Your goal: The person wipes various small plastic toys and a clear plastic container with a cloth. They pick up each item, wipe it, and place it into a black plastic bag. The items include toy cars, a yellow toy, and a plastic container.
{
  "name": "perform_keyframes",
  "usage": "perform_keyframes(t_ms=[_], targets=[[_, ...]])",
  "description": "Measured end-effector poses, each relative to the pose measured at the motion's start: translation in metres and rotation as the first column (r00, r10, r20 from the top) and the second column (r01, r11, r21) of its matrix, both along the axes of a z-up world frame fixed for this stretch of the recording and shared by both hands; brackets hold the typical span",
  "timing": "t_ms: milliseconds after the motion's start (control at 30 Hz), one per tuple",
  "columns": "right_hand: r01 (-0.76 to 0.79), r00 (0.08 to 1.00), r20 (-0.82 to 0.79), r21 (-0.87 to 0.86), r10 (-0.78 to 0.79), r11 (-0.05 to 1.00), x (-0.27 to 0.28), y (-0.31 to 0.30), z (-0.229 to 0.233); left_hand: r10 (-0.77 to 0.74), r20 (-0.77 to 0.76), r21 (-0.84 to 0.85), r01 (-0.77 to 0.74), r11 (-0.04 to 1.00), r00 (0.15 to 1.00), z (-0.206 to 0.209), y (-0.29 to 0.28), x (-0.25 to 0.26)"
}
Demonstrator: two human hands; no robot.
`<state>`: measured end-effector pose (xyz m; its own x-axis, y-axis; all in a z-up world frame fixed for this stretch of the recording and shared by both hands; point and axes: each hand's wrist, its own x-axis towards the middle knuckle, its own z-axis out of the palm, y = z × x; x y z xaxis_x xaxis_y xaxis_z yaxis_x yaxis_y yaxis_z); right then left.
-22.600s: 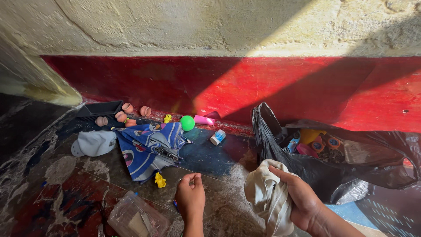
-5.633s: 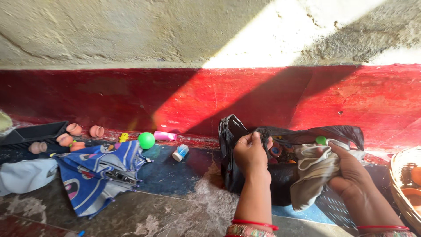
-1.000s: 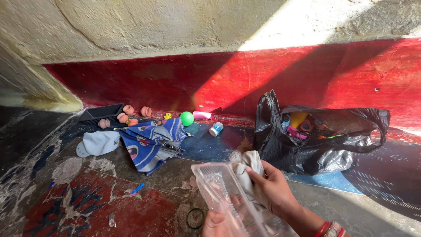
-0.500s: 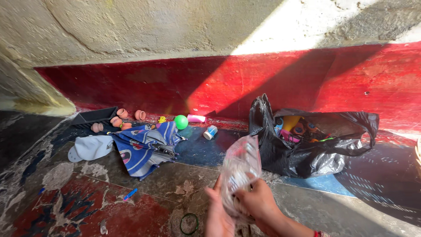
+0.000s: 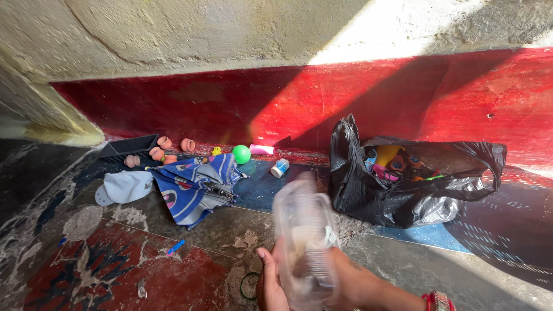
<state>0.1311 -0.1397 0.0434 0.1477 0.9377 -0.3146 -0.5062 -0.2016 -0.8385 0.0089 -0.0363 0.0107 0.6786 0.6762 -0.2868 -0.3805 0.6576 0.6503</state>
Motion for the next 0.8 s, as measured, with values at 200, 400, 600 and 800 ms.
perform_keyframes(t_ms=[200, 400, 600, 800], targets=[[0.466, 0.884, 0.056, -0.176, -0.464, 0.867, -0.007, 0.012, 0.016, -0.289, 0.37, 0.774, -0.122, 0.621, 0.883, 0.01, -0.021, 0.005], [0.231, 0.816, 0.532, 0.054, -0.224, 0.971, -0.027, 0.004, 0.014, 0.215, -0.06, 0.473, -0.161, 0.866, 0.975, -0.015, -0.006, 0.005], [-0.286, 0.254, 0.967, 0.105, -0.03, 0.952, -0.012, -0.005, 0.052, 0.266, -0.243, 0.077, -0.255, 0.964, 0.933, -0.007, 0.001, -0.005], [0.215, 0.834, 0.508, 0.064, -0.217, 0.975, -0.028, 0.005, 0.044, 0.211, -0.077, 0.057, -0.207, 0.977, 0.974, 0.021, -0.008, 0.008]])
